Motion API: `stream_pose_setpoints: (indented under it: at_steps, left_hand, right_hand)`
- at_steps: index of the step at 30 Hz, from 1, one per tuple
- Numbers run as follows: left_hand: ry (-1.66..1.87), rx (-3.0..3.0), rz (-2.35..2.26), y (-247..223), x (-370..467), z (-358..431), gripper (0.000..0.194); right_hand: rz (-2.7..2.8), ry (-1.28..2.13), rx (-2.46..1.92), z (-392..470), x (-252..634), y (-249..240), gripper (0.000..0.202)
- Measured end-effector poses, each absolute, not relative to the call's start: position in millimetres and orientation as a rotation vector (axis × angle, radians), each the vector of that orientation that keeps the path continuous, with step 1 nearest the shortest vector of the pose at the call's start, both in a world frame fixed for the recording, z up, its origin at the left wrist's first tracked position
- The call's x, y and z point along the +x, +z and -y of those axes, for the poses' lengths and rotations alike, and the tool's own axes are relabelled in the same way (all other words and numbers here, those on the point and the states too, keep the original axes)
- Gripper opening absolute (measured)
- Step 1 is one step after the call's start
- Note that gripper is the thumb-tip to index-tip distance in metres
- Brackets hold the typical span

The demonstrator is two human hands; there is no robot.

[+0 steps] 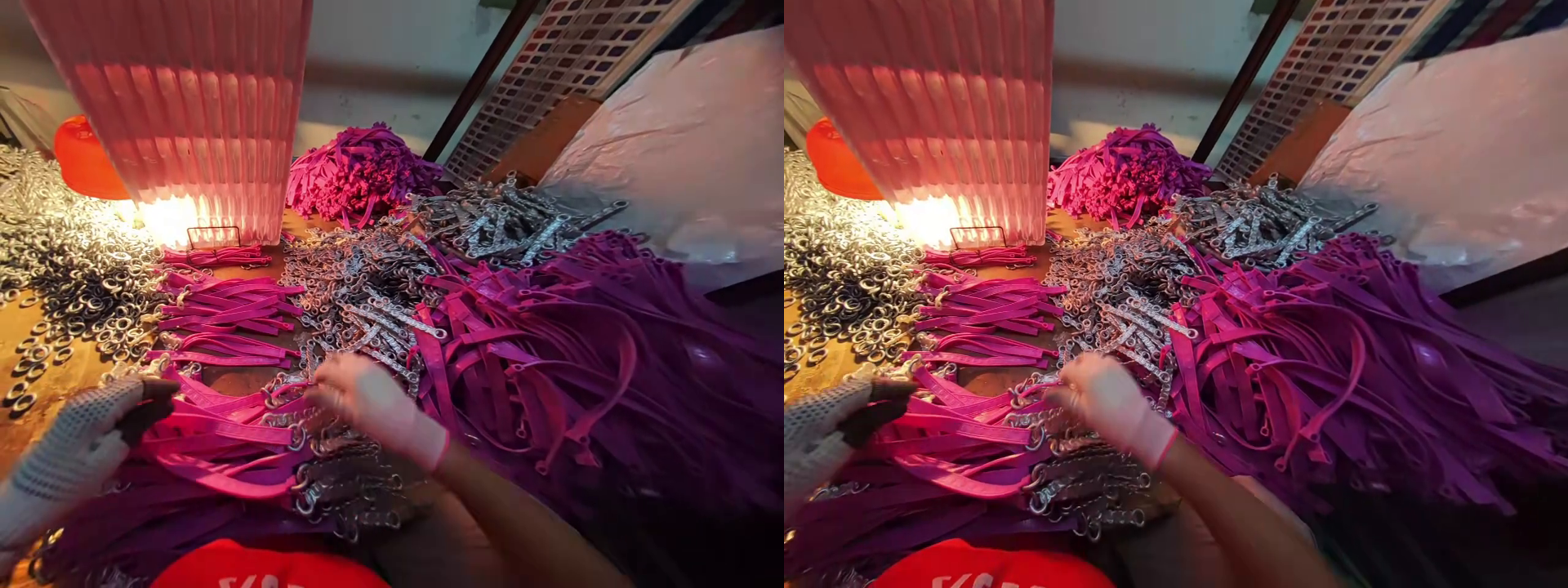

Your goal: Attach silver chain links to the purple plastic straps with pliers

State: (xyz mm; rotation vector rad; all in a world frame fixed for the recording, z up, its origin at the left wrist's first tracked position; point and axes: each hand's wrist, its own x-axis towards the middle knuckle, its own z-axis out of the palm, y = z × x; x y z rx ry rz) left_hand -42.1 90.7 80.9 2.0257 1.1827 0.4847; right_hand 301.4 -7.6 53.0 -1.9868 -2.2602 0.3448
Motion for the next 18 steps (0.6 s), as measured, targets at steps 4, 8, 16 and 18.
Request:
stream_pose_setpoints:
  at_steps: [4,8,16,18]
  left_hand:
    - [0.437,1.227,-1.045,63.9,22.4,-67.9,0.038]
    - [0.382,0.578,-0.883,44.0,53.8,-71.5,0.035]
    - [0.41,0.679,-0.868,34.4,53.5,-63.7,0.034]
    - [0.407,0.776,-0.864,34.7,56.1,-60.3,0.031]
  right_hand:
    - [2.009,-0.116,-2.51,-55.2,363.9,34.3,0.026]
    - [2.004,-0.134,-2.586,-84.9,388.1,2.9,0.026]
    - [1.782,-0.131,-2.544,-70.5,392.8,-4.6,0.032]
    - [1.725,-0.055,-2.42,-58.9,381.3,5.1,0.03]
